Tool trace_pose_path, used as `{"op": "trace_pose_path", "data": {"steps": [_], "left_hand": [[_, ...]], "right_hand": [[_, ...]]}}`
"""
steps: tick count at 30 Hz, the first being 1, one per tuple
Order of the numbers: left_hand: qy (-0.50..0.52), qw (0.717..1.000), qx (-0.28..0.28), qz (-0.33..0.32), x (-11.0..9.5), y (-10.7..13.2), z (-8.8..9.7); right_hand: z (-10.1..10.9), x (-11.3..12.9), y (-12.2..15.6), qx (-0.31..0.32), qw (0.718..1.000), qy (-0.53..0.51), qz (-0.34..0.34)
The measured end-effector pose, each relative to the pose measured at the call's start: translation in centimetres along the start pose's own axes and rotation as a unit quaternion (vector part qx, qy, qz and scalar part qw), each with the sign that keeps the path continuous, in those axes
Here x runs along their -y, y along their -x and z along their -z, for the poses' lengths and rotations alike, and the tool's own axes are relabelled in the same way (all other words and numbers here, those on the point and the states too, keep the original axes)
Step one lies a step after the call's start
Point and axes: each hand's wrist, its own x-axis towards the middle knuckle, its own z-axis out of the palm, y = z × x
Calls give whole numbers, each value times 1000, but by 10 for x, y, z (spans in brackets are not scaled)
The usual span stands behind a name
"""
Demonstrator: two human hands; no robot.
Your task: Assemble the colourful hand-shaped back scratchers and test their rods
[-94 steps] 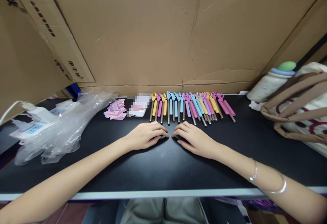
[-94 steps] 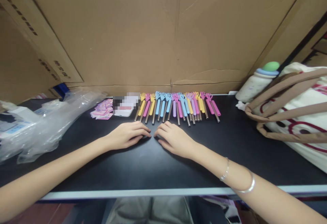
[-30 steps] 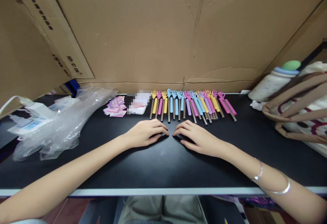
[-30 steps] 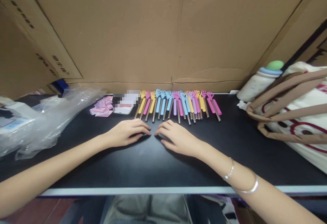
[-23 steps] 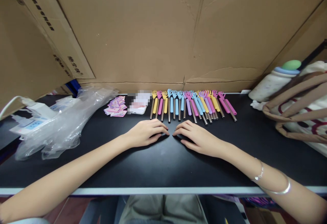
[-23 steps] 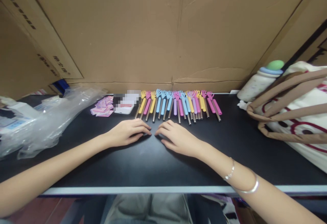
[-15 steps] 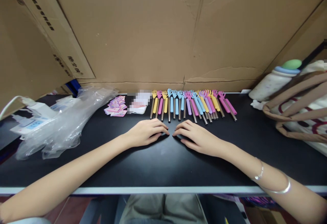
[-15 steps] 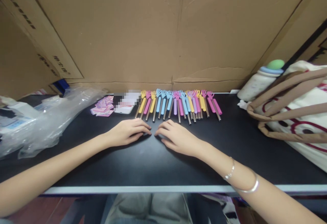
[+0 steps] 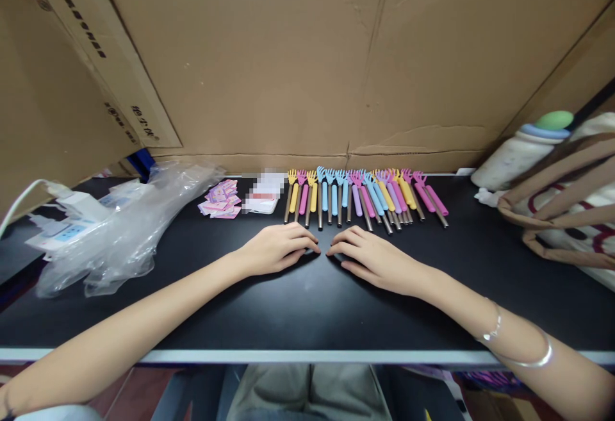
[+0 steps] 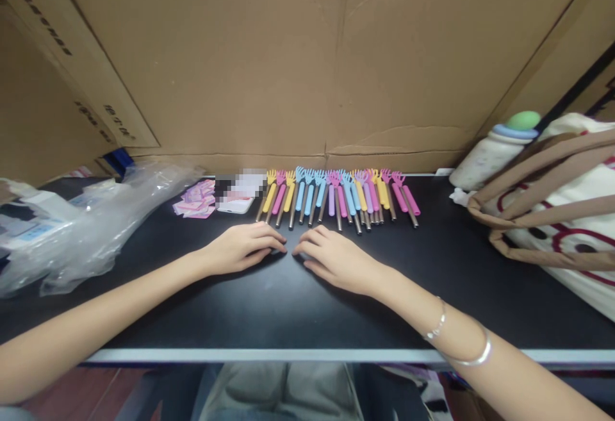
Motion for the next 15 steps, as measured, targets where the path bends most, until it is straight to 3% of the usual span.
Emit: {"op": "trace_pose_path", "data": {"steps": [15], "left_hand": [[1,1000,-5,-3,0,-1,-1]], "right_hand": [[2,2,0,0,1000,9,-10]]}}
